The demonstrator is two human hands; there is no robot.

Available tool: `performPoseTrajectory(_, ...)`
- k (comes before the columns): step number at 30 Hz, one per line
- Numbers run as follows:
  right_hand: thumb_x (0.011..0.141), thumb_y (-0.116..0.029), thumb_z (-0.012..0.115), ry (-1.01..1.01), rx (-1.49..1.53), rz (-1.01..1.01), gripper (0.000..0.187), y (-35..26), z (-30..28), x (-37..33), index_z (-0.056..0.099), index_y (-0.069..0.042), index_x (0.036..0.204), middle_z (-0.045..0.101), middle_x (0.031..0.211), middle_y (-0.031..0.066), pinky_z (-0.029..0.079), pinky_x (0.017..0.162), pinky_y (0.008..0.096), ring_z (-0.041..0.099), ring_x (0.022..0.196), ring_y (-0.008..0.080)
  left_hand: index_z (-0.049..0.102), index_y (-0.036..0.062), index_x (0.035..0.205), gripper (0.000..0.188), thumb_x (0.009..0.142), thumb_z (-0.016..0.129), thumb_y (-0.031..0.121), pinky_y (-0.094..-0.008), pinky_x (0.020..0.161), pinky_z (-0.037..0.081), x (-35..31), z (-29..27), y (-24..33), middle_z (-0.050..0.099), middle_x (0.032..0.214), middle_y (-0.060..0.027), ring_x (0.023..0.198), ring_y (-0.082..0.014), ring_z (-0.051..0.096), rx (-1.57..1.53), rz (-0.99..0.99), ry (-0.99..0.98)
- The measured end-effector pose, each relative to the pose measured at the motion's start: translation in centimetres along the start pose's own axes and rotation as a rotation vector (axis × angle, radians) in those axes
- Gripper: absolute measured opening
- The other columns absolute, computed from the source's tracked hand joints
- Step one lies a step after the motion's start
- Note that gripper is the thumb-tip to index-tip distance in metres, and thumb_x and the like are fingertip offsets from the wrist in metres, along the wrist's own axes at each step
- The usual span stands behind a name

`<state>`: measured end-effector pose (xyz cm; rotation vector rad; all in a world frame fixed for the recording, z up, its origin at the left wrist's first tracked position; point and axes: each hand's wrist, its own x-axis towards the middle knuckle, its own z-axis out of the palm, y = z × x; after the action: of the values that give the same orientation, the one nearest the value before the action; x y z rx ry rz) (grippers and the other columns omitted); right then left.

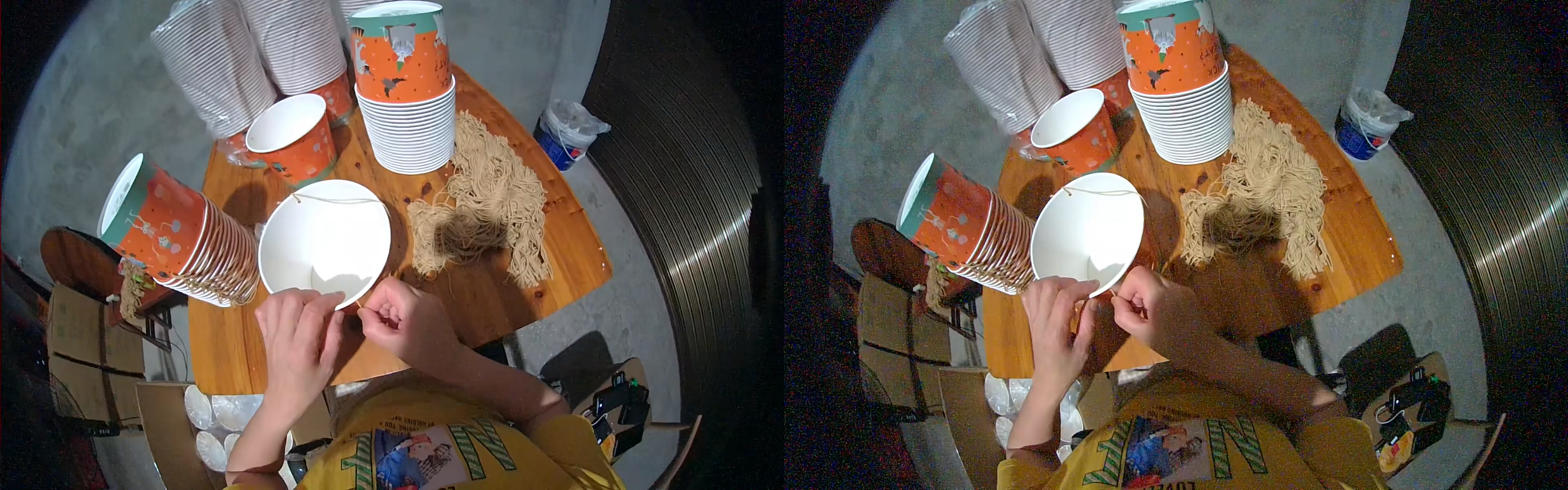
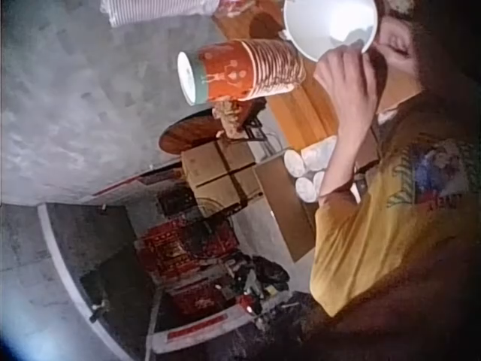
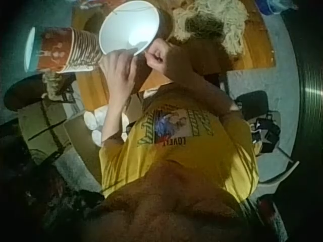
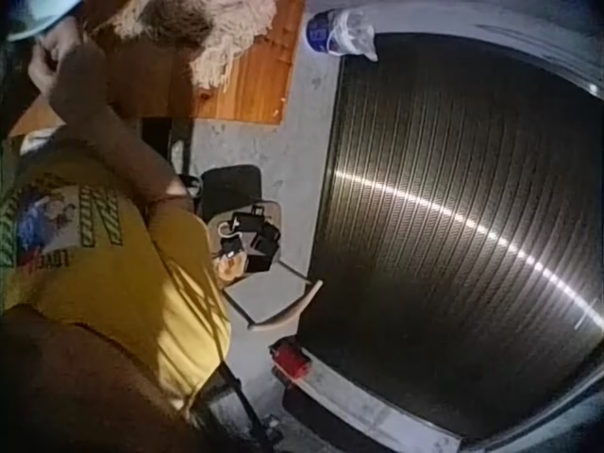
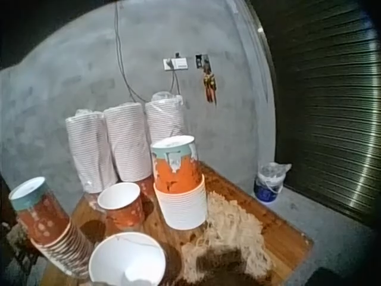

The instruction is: Tying strings to paper cups and organizing them into stacks.

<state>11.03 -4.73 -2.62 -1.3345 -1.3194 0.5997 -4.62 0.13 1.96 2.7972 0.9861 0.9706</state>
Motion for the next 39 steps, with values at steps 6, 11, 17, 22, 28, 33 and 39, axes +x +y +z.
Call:
performPoseTrajectory(6,0.08,-0.007,0.068,0.021,0.004,-0.056,0.015,0.1,0.2,0.5,0.054,-0.001,0.08,0.056,0.061,0.0047,0.042,0.048,0.025,0.052,0.053,0.0057,0.062,0.0073,0.102,0.02,0.082,0.062,0.008,-0.0368,0.078,0.036,1.0,-1.0,-0.3,0.054,0.086,-0.0087,0.083,-0.0263,0.051,-0.136,-0.047,-0.071)
performPoseTrajectory(11,0.08,-0.007,0.068,0.035,-0.013,-0.059,0.015,0.3,0.2,0.5,0.055,-0.002,0.081,0.056,0.059,0.0041,0.041,0.047,0.0245,0.05,0.051,0.0047,0.06,0.0025,0.11,0.021,0.093,0.052,0.011,-0.0315,0.074,0.046,5.0,-2.8,-1.9,0.058,0.086,-0.0117,0.079,-0.0231,0.057,-0.552,-0.261,-0.521)
performPoseTrajectory(17,0.081,-0.012,0.067,-0.038,-0.016,0.064,0.016,0.0,0.3,0.4,0.055,-0.005,0.088,0.061,0.071,0.0132,0.048,0.056,0.0365,0.062,0.062,0.0261,0.058,0.0035,0.109,0.018,0.094,0.053,0.013,-0.0244,0.07,0.044,7.8,-1.6,-4.9,0.059,0.083,-0.0014,0.078,-0.0081,0.051,-0.742,-0.185,-0.974)
performPoseTrajectory(22,0.082,-0.011,0.068,0.079,-0.049,-0.036,0.014,0.3,0.5,0.5,0.057,-0.004,0.083,0.06,0.061,0.0068,0.042,0.046,0.026,0.056,0.051,0.008,0.057,0.0039,0.098,0.01,0.093,0.055,0.013,-0.0222,0.067,0.042,8.2,-0.8,-5.0,0.056,0.08,0.0014,0.074,-0.0063,0.047,-0.754,-0.234,-1.013)
performPoseTrajectory(28,0.083,-0.011,0.067,0.083,0.072,-0.034,0.014,0.3,-0.2,0.2,0.056,-0.003,0.088,0.053,0.059,0.0025,0.044,0.053,0.0254,0.052,0.056,0.0067,0.054,0.004,0.092,0.007,0.092,0.053,0.011,-0.0227,0.064,0.042,7.9,-1.1,-5.0,0.056,0.08,0.0012,0.072,-0.0065,0.047,-0.657,-0.174,-0.818)
performPoseTrajectory(33,0.084,-0.01,0.065,0.013,0.04,-0.031,0.015,-0.6,-2.4,1.3,0.056,-0.005,0.094,0.047,0.057,-0.0009,0.039,0.051,0.0234,0.045,0.054,0.005,0.052,0.0046,0.092,0.007,0.093,0.051,0.012,-0.0212,0.066,0.043,7.8,-1.0,-4.3,0.059,0.087,0.0,0.075,-0.0051,0.05,-1.027,-0.517,-0.646)
performPoseTrajectory(39,0.084,-0.007,0.064,-0.073,0.022,-0.008,0.008,-1.8,-2.6,3.5,0.059,-0.005,0.091,0.039,0.054,-0.0068,0.029,0.044,0.0217,0.035,0.048,0.0013,0.058,0.0077,0.095,0.011,0.092,0.057,0.019,-0.0184,0.06,0.036,7.1,-0.5,-3.9,0.051,0.082,0.0061,0.071,-0.0034,0.043,-0.939,-0.403,-0.57)
